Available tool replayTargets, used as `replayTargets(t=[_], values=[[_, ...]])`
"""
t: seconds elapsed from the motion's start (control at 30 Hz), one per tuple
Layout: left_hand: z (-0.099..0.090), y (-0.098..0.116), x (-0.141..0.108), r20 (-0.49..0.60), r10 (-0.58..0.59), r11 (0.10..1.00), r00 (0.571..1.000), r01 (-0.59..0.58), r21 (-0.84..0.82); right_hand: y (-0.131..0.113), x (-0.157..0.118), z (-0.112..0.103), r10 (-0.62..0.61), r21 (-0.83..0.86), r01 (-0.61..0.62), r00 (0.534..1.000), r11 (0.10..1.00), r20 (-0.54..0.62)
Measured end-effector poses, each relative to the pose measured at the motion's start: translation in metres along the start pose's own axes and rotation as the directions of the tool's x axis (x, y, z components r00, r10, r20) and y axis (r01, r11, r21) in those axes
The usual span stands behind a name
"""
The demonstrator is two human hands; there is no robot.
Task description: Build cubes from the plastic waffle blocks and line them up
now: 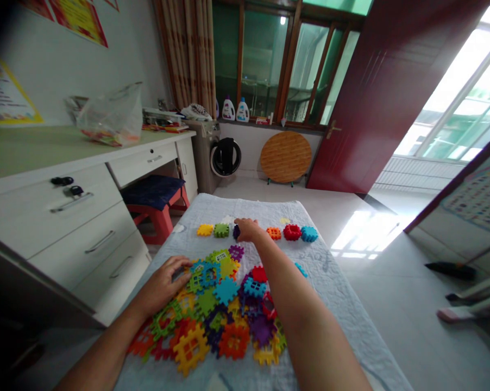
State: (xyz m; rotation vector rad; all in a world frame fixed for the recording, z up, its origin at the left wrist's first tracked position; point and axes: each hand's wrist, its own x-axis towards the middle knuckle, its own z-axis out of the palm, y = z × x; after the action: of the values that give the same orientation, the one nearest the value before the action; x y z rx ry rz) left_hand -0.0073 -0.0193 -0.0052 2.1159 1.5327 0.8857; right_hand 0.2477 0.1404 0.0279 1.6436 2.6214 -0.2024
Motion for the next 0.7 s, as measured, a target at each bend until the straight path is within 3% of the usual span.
replayTargets(t=[0.7], values=[[-0.0016,0.0007,0.0006,-0.001,-0.006,1.000,1.000,0.006,0.007,-0.0059,0.0041,-0.0026,0.013,-0.004,-0.013,1.000,1.000,0.022]])
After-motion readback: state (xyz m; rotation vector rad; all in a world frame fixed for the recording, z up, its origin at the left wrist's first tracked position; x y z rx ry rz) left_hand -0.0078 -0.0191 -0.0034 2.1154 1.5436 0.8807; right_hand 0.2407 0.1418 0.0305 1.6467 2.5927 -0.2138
